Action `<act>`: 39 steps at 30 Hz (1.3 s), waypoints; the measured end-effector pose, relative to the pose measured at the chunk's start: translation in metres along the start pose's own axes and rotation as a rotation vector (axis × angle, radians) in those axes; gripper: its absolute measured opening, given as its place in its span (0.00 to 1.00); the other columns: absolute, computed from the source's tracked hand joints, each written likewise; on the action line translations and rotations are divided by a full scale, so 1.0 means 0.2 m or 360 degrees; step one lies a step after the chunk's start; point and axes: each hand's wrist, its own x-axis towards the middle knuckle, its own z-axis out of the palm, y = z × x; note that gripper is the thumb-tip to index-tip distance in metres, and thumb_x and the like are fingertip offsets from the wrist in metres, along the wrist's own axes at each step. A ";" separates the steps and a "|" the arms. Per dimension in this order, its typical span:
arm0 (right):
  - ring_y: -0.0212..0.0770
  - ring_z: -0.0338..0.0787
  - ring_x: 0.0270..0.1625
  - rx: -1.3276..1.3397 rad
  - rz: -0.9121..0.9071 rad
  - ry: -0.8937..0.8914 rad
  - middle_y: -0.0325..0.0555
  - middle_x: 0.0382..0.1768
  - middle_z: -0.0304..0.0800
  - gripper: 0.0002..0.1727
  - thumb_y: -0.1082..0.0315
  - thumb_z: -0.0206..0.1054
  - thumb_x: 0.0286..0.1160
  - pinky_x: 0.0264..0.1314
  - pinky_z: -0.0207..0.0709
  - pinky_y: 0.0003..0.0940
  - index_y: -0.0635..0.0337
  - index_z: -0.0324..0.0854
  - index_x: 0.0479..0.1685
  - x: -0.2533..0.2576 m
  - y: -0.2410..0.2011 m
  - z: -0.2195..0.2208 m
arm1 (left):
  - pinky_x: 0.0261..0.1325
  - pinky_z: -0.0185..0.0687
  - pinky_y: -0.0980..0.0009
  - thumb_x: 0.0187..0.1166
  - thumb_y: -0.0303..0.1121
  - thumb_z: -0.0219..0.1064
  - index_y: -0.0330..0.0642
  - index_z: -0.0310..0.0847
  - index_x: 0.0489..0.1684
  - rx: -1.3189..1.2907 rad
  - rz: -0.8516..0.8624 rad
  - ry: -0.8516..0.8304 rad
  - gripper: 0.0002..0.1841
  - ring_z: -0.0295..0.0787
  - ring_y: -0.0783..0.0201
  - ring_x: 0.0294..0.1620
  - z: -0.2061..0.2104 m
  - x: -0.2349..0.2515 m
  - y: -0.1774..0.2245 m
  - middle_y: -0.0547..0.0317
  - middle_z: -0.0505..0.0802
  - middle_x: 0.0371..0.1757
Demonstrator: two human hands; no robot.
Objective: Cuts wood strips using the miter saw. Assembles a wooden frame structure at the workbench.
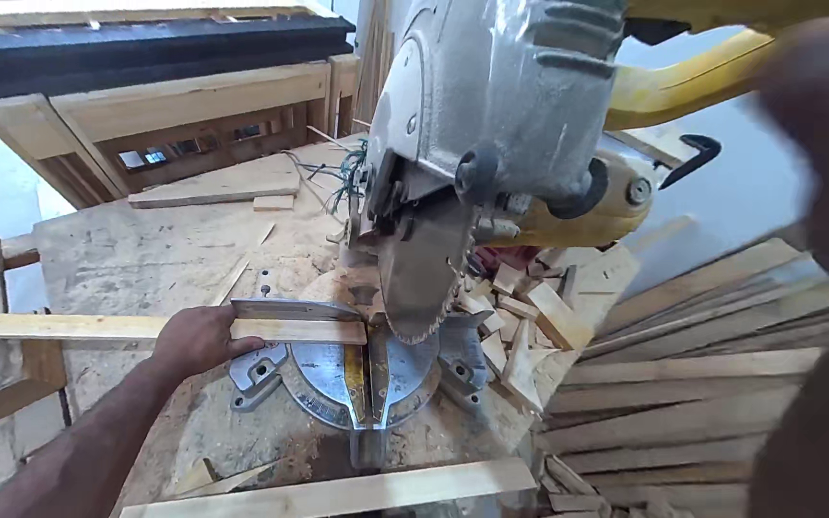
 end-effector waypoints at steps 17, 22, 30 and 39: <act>0.50 0.91 0.29 -0.0706 -0.0022 -0.1247 0.44 0.23 0.87 0.21 0.42 0.82 0.56 0.25 0.78 0.56 0.47 0.86 0.36 -0.43 -0.57 -0.02 | 0.44 0.88 0.47 0.58 0.88 0.52 0.51 0.86 0.45 -0.0181 -0.0094 0.0020 0.47 0.94 0.53 0.42 -0.02 -0.02 0.06 0.58 0.93 0.34; 0.60 0.91 0.28 -0.0674 -0.0365 -0.1043 0.56 0.25 0.87 0.22 0.52 0.82 0.53 0.22 0.79 0.58 0.60 0.84 0.34 -0.69 -0.51 0.07 | 0.42 0.88 0.48 0.58 0.89 0.50 0.54 0.86 0.46 -0.0149 -0.0072 0.0095 0.47 0.94 0.55 0.40 0.00 -0.02 0.06 0.60 0.93 0.33; 0.53 0.91 0.26 -0.0597 -0.0449 -0.0868 0.50 0.23 0.87 0.19 0.52 0.82 0.51 0.21 0.81 0.50 0.57 0.82 0.29 -1.02 -0.42 0.28 | 0.42 0.88 0.50 0.59 0.89 0.48 0.54 0.85 0.48 -0.0140 -0.0043 0.0096 0.47 0.94 0.56 0.40 0.01 -0.02 0.06 0.61 0.93 0.33; 0.61 0.88 0.64 -0.0430 -0.0283 -0.0007 0.59 0.62 0.89 0.27 0.46 0.67 0.79 0.64 0.79 0.65 0.56 0.84 0.68 -0.39 -0.39 -0.06 | 0.53 0.87 0.44 0.62 0.87 0.48 0.48 0.84 0.58 -0.0155 -0.0041 -0.0047 0.50 0.94 0.51 0.49 -0.02 -0.02 0.09 0.54 0.95 0.41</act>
